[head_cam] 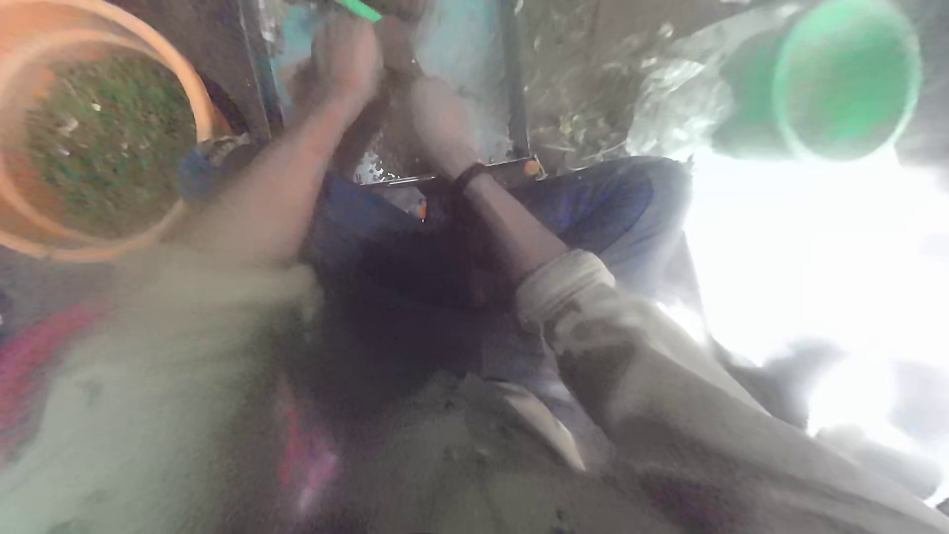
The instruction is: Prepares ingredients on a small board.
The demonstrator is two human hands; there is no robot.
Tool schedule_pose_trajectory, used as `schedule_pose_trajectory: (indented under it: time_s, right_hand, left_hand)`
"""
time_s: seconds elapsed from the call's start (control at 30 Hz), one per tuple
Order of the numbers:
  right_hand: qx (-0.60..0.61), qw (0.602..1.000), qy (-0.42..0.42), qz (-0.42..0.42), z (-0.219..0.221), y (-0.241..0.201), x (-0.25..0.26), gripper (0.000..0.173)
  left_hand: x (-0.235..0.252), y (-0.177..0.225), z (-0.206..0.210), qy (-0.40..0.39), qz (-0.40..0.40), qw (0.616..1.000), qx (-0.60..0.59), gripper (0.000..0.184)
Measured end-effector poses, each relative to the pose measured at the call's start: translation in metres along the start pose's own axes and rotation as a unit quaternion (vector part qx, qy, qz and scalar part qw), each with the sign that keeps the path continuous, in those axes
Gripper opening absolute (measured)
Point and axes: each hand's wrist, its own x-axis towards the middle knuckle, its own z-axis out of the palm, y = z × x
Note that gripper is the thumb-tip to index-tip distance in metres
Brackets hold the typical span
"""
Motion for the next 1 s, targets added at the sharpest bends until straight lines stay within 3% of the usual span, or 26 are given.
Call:
schedule_pose_trajectory:
  time_s: [0.17,0.33,0.43,1.0]
  right_hand:
    - [0.006,1.0,0.017,-0.006,0.024,-0.006,0.019,0.028]
    - [0.017,1.0,0.018,0.019,0.018,0.002,0.012,0.037]
    - [0.007,1.0,0.018,0.009,0.017,0.001,0.019,0.03]
    - [0.008,1.0,0.012,0.026,0.024,-0.012,0.024,0.027]
  left_hand:
    - [0.002,0.0,0.004,0.021,-0.03,0.999,0.0,0.028]
    - [-0.001,-0.001,0.0,0.011,-0.02,1.0,-0.014,0.03]
    - [0.002,-0.001,-0.002,0.007,-0.015,1.0,-0.008,0.029]
    - [0.004,-0.002,0.002,0.001,-0.025,0.999,-0.021,0.03]
